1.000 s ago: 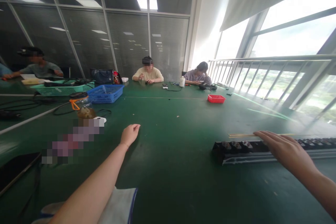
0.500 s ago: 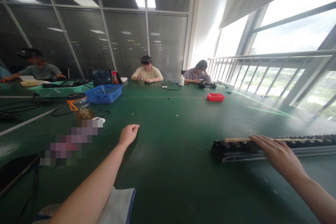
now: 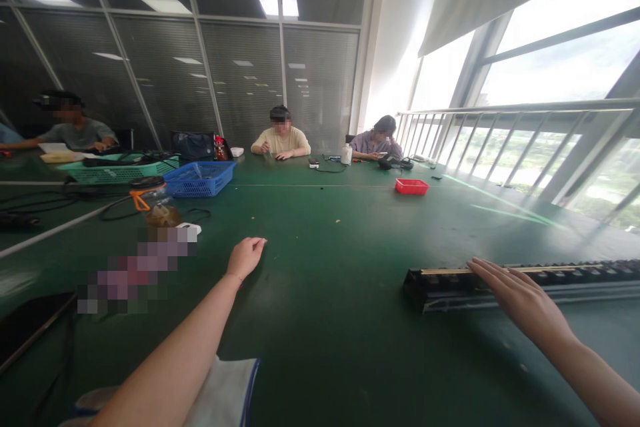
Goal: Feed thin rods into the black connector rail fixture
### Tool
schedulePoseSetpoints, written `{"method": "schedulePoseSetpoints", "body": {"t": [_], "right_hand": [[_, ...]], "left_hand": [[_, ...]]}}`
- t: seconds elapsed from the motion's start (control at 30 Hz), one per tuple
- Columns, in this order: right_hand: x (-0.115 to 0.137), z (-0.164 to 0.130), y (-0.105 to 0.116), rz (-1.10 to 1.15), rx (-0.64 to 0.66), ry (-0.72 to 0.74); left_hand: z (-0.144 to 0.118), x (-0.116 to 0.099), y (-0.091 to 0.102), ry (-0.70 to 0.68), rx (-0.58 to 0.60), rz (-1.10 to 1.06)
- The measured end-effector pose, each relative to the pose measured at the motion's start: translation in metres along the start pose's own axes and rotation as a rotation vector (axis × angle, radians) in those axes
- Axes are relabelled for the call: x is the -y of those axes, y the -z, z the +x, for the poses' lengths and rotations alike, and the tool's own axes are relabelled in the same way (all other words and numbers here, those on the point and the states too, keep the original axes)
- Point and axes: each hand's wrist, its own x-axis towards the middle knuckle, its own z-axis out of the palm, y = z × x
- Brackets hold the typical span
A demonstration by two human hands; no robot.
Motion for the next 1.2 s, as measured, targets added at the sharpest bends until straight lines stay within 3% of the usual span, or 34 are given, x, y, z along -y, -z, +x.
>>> {"method": "schedulePoseSetpoints", "body": {"t": [0.57,0.8,1.2], "right_hand": [[0.005,-0.002,0.002,0.100,0.081,-0.122],[-0.009,-0.001,0.000,0.115,0.121,-0.059],[-0.001,-0.001,-0.004,0.125,0.048,-0.088]], "left_hand": [[0.000,-0.002,0.001,0.000,0.011,0.025],[0.000,-0.002,0.001,-0.014,0.009,0.040],[-0.003,-0.004,0.004,0.003,0.027,0.023]]}}
